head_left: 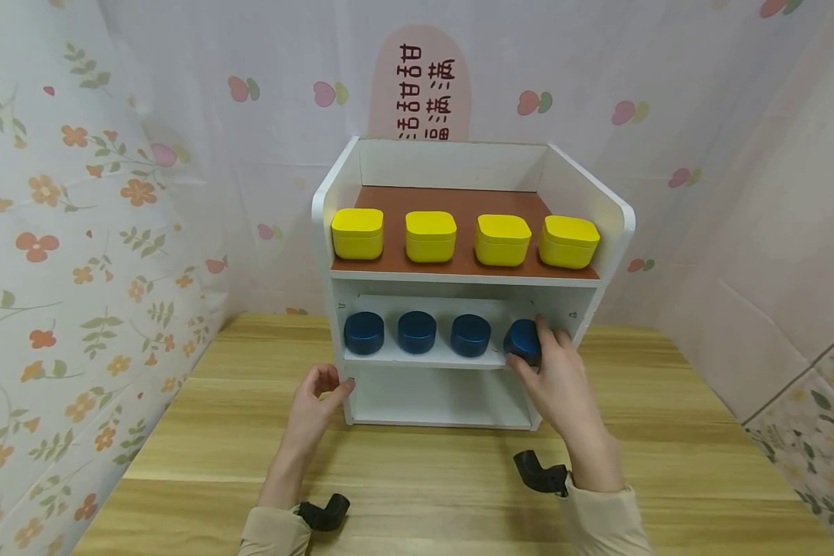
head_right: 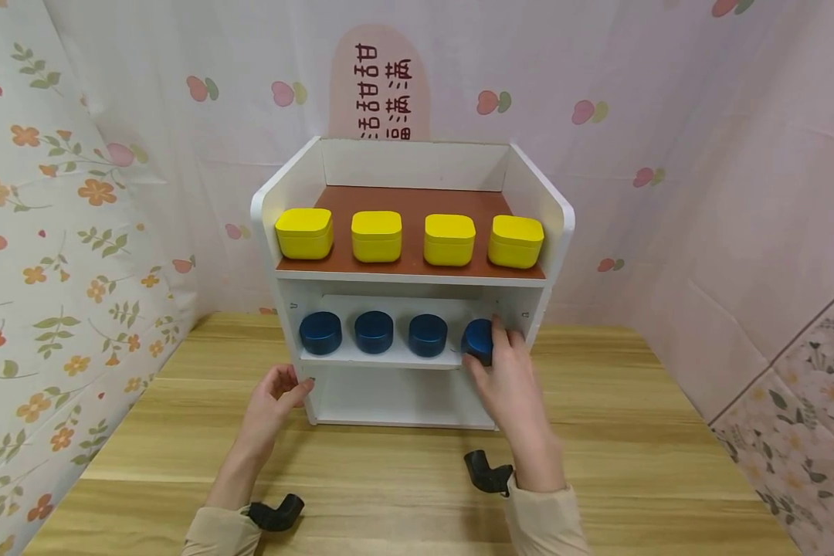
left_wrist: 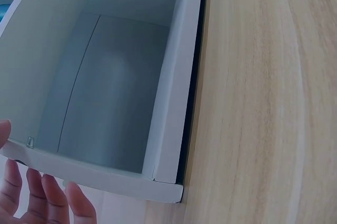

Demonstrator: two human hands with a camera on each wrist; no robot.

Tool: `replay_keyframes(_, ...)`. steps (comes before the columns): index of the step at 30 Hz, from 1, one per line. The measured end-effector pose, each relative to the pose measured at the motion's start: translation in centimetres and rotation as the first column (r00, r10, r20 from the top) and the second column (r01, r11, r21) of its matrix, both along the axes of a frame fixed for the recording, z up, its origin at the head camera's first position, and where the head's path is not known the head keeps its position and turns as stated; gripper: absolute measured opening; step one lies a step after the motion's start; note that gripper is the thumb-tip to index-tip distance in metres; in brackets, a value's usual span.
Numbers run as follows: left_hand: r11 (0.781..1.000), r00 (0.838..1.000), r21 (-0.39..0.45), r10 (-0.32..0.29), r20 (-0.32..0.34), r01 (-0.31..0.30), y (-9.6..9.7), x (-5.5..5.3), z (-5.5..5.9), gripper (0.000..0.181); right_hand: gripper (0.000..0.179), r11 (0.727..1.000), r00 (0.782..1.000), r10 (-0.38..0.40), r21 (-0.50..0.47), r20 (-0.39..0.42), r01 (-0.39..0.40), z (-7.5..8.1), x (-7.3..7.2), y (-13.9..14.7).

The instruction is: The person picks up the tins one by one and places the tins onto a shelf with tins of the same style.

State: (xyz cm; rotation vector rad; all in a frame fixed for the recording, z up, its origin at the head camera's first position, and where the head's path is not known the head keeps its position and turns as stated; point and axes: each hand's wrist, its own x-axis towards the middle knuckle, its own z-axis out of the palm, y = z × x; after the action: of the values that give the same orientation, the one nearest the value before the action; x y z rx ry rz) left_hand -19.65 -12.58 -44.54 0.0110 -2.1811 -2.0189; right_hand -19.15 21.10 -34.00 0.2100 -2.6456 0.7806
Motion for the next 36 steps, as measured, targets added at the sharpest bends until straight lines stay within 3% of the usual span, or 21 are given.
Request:
replay_keyframes(9,1.000,1.000,0.008,-0.005,0.005,0.005,0.1,0.2,0.0,0.029,0.074,0.991,0.994,-0.109,0.081,0.004,0.108,-0.2,0.1,-0.9)
replay_keyframes(16,1.000,1.000,0.006,-0.001,0.010,0.001,0.0,0.0,0.2,0.031,0.078,0.974,0.980,-0.182,0.120,-0.086,0.192,-1.1,0.0,-1.5)
replay_keyframes(21,1.000,1.000,-0.009,-0.007,-0.016,0.007,0.2,-0.3,0.7,0.030,0.084,0.977,0.977,-0.182,0.092,-0.112,0.193,-1.1,1.0,-1.5)
replay_keyframes(29,0.999,0.999,-0.028,-0.023,-0.030,0.022,0.2,-0.4,1.8,0.040,0.075,0.985,0.956,-0.162,0.021,-0.243,0.172,-0.4,3.2,-0.7)
replay_keyframes(32,0.997,0.998,-0.067,-0.043,-0.042,0.040,-0.1,-0.3,2.1,0.046,0.070,0.988,0.943,-0.155,-0.045,-0.294,0.149,-0.7,3.8,0.0)
replay_keyframes(36,0.987,0.992,-0.154,-0.060,-0.110,0.043,-0.7,-0.4,2.6,0.054,0.067,0.983,0.920,-0.165,-0.132,-0.354,0.126,-1.5,3.9,1.1)
